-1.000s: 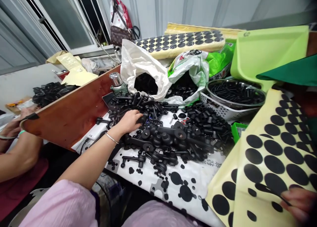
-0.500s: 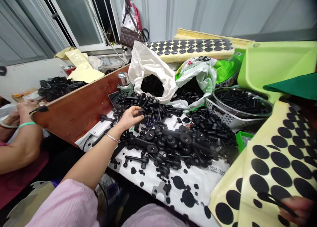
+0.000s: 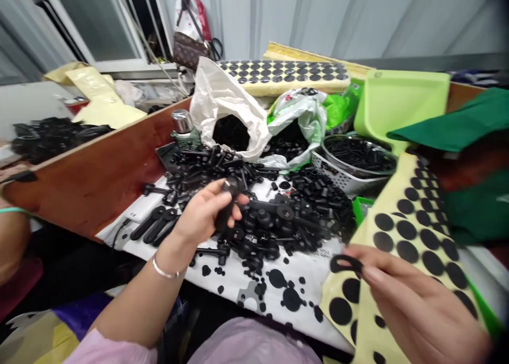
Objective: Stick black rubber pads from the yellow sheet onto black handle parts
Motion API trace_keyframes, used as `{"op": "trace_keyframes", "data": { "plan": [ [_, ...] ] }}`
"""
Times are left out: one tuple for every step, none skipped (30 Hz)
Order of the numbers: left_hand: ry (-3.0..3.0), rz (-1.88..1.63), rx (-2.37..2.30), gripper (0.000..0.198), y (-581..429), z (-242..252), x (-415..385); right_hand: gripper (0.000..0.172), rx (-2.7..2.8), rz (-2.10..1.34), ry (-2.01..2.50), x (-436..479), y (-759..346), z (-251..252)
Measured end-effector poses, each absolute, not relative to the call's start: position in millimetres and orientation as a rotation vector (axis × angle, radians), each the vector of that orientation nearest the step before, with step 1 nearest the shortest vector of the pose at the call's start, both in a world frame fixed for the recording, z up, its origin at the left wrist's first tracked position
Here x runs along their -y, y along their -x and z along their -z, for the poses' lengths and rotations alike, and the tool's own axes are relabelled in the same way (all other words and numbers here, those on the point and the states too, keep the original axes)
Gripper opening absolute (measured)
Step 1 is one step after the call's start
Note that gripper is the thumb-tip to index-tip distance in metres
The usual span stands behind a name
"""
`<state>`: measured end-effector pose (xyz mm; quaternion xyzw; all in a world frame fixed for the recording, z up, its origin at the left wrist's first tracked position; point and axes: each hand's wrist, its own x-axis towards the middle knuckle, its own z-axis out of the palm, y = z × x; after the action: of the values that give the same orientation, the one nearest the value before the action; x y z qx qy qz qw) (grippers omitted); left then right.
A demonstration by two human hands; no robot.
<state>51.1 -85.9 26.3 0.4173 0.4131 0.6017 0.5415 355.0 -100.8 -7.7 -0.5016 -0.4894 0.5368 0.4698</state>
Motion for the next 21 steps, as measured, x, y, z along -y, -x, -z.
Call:
{"op": "trace_keyframes", "data": {
  "plan": [
    [-0.992,-1.341,-0.938,0.045,-66,-23,93,0.027,1.217,-1.412,1.199,101,-347,0],
    [-0.994,-1.263,-0.906,0.046,-80,-19,99,0.026,1.224,-1.465,1.160,100,-341,-9],
    [-0.999,-1.199,-0.883,0.048,-92,-14,103,0.025,1.224,-1.513,1.121,100,-335,-17],
    [-1.006,-1.148,-0.863,0.049,-103,-10,107,0.025,1.214,-1.549,1.100,99,-331,-25],
    [-1.012,-1.103,-0.848,0.050,-113,-6,110,0.024,1.210,-1.576,1.085,99,-328,-30],
    [-1.019,-1.063,-0.836,0.051,-120,-2,111,0.024,1.204,-1.596,1.078,99,-326,-34],
    [-1.026,-1.027,-0.825,0.053,-126,1,112,0.024,1.197,-1.610,1.077,99,-326,-37],
    [-1.036,-0.995,-0.815,0.054,-131,3,113,0.025,1.192,-1.620,1.076,99,-326,-37],
    [-1.046,-0.967,-0.806,0.056,-134,5,113,0.025,1.185,-1.626,1.075,100,-326,-36],
    [-1.057,-0.946,-0.796,0.057,-137,6,112,0.024,1.179,-1.631,1.076,100,-328,-35],
    [-1.071,-0.936,-0.784,0.058,-138,7,112,0.024,1.172,-1.634,1.077,100,-329,-32],
    [-1.089,-0.935,-0.770,0.058,-139,7,112,0.023,1.166,-1.638,1.079,100,-331,-30],
    [-1.108,-0.940,-0.756,0.058,-140,7,111,0.022,1.163,-1.640,1.082,100,-332,-28],
    [-1.128,-0.948,-0.744,0.057,-141,7,111,0.021,1.160,-1.640,1.088,100,-333,-26],
    [-1.144,-0.955,-0.736,0.055,-142,7,111,0.021,1.157,-1.639,1.094,99,-334,-25],
    [-1.157,-0.960,-0.733,0.054,-144,7,111,0.021,1.156,-1.637,1.098,99,-334,-25],
    [-1.164,-0.962,-0.733,0.054,-145,7,111,0.022,1.157,-1.635,1.101,98,-334,-24],
    [-1.168,-0.962,-0.735,0.053,-146,8,111,0.022,1.157,-1.629,1.103,97,-333,-24],
    [-1.170,-0.961,-0.739,0.053,-147,8,111,0.023,1.156,-1.622,1.107,97,-333,-23],
    [-1.170,-0.962,-0.744,0.054,-148,8,111,0.023,1.156,-1.614,1.110,96,-332,-22],
    [-1.170,-0.964,-0.749,0.054,-149,9,111,0.023,1.157,-1.606,1.114,96,-332,-22]
  ]
}}
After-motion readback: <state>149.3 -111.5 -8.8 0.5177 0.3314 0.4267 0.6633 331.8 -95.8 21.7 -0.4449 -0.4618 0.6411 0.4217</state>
